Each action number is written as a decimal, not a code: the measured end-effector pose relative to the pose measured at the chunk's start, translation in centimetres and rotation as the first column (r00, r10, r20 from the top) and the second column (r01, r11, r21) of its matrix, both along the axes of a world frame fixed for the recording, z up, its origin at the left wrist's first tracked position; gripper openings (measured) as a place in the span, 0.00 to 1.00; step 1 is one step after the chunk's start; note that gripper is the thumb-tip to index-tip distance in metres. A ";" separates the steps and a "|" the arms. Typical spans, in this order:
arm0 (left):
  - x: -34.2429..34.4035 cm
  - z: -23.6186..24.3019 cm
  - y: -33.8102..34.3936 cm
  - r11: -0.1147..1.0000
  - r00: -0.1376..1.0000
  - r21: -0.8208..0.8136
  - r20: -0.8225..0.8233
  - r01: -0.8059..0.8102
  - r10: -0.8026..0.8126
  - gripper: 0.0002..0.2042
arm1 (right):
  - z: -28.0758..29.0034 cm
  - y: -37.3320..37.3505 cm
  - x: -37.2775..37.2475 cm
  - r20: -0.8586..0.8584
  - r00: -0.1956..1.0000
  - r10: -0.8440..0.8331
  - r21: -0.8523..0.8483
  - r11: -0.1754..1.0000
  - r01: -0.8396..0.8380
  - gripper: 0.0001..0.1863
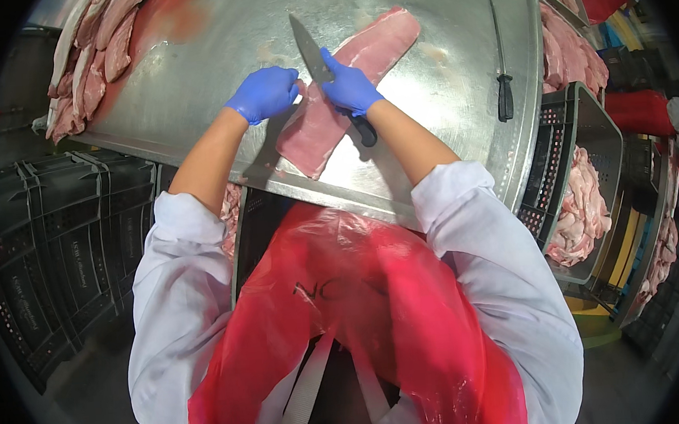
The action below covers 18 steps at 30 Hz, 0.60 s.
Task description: The person uses a knife to trim fat and connective tissue from large cuts of raw meat on a stainless steel table. They repeatedly slice off layers of fat, separate the lean meat, and place the trimmed pieces into a nearby container.
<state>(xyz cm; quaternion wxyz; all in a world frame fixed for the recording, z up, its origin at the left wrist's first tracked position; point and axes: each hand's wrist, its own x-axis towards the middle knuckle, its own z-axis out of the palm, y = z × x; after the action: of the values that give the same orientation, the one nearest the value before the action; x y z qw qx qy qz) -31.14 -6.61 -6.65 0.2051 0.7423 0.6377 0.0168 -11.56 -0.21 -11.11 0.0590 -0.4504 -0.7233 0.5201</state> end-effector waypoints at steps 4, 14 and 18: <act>-0.2 -1.4 -0.3 0.998 0.998 0.006 0.023 -0.056 0.055 0.14 | -3.4 -2.8 3.7 -0.072 0.970 0.231 0.083 0.971 -0.225 0.40; 0.7 4.5 -2.7 0.993 0.995 0.072 0.045 -0.097 0.093 0.16 | 3.2 -7.6 4.2 0.092 0.915 0.393 -0.138 0.915 -0.379 0.39; -2.0 7.3 -7.0 0.967 0.975 0.159 0.136 -0.197 0.177 0.15 | 4.8 -11.8 10.4 -0.060 0.872 0.486 -0.239 0.841 -0.485 0.42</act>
<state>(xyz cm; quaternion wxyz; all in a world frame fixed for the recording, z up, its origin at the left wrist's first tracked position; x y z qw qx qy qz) -33.09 -13.65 0.69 0.1760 0.6913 0.6876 0.1356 -1.20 -12.00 -6.27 -0.1321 -0.2573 -0.7435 0.6030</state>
